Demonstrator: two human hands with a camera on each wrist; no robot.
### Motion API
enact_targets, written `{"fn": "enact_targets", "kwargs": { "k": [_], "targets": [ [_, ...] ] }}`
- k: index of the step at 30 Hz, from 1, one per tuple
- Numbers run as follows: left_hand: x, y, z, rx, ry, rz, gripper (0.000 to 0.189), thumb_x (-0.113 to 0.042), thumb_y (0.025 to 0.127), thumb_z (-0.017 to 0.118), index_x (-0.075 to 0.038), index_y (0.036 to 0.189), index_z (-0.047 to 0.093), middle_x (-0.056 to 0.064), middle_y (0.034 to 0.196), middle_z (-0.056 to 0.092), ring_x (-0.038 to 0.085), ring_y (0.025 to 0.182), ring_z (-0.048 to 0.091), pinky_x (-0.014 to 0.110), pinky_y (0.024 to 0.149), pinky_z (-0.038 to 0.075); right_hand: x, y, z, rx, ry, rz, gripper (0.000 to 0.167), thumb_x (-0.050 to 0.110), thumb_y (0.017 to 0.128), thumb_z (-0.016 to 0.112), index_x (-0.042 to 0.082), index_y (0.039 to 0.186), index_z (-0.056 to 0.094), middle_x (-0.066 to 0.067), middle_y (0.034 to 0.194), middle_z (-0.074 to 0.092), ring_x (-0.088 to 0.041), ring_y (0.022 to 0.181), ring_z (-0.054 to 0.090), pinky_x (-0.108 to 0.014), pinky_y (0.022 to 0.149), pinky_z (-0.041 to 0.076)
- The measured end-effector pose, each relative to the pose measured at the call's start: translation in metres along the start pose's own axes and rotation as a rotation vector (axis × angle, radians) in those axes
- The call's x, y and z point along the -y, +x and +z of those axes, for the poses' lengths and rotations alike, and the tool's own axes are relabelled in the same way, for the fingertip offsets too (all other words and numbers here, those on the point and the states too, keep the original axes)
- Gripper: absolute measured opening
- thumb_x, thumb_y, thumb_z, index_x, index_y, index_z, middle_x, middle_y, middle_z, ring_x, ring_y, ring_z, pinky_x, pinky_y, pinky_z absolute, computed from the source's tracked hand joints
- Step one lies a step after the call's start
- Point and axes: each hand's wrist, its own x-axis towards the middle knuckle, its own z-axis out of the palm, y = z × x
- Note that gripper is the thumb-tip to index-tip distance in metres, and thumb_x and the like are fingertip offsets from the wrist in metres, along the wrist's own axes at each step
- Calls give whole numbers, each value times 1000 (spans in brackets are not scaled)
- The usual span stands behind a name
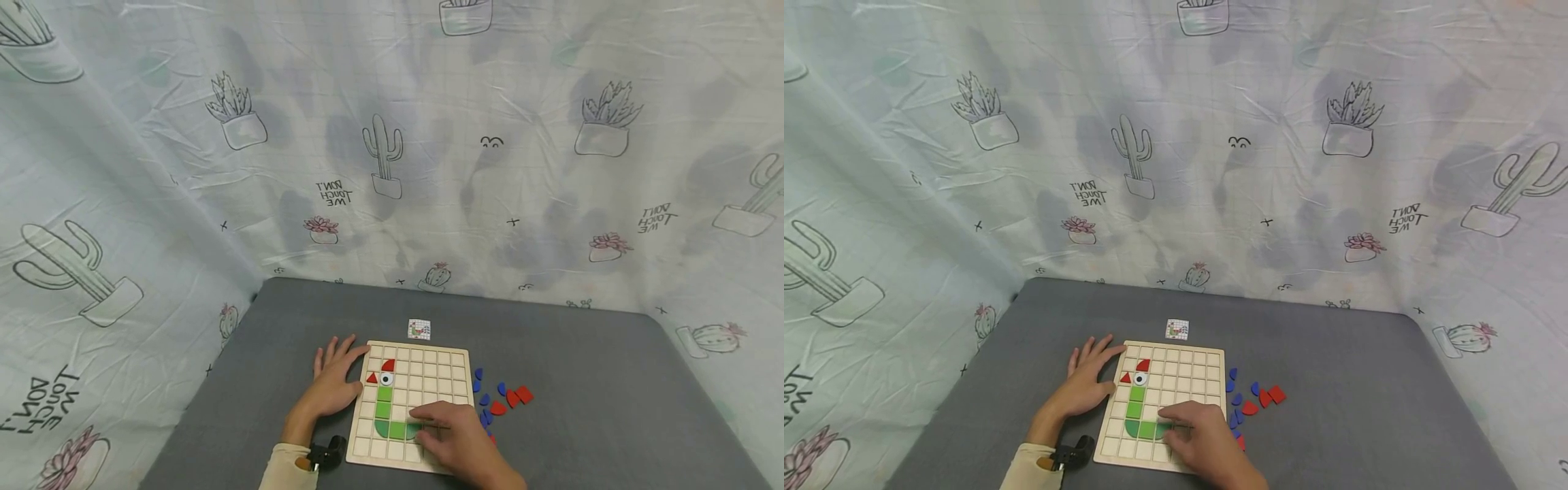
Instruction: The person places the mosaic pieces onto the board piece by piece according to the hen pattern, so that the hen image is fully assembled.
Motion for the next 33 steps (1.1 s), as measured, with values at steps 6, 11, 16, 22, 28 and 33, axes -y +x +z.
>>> {"fn": "enact_targets", "kwargs": {
  "k": [6,11,16,22,28,33],
  "targets": [
    [-1,0,0,-2,-8,-3,77,2,84,64,-15,158,59,21,178,32,52,169,6,74,130,-7,-5,-11,-27,-15,1,142,31,10,89,90,21,117,85,7,114,84,-8,107,78,-32,87,66],
    [-2,0,0,-4,-9,-3,77,3,83,64,-15,158,59,21,178,32,51,169,6,73,130,-7,-19,-29,-49,-124,-84,186,37,6,82,94,20,115,85,12,110,83,-5,101,78,-30,83,66],
    [-2,0,1,-7,-10,-1,76,3,84,65,-15,158,59,21,178,32,52,169,6,73,130,-7,-28,-50,-73,-226,-131,323,39,7,80,96,23,114,85,15,105,83,-3,98,78,-30,81,66],
    [-1,2,2,-9,0,2,74,1,86,65,-14,158,58,21,178,32,52,169,7,73,130,-7,-37,-72,-102,-323,-294,460,38,12,78,99,24,112,86,7,104,85,-6,96,80,-23,79,64],
    [-1,2,2,-22,-5,8,74,1,85,65,-12,158,59,22,177,33,53,168,8,73,130,-7,-50,-84,-121,-412,-318,494,34,9,80,97,14,113,85,-5,102,85,-10,89,81,-5,78,55],
    [-1,1,2,-12,-3,0,75,2,85,65,-14,158,59,21,178,32,52,169,7,73,130,-7,-55,-84,-126,-413,-368,509,34,16,81,98,15,112,86,-4,101,86,-10,87,81,-5,75,53]
  ]
}}
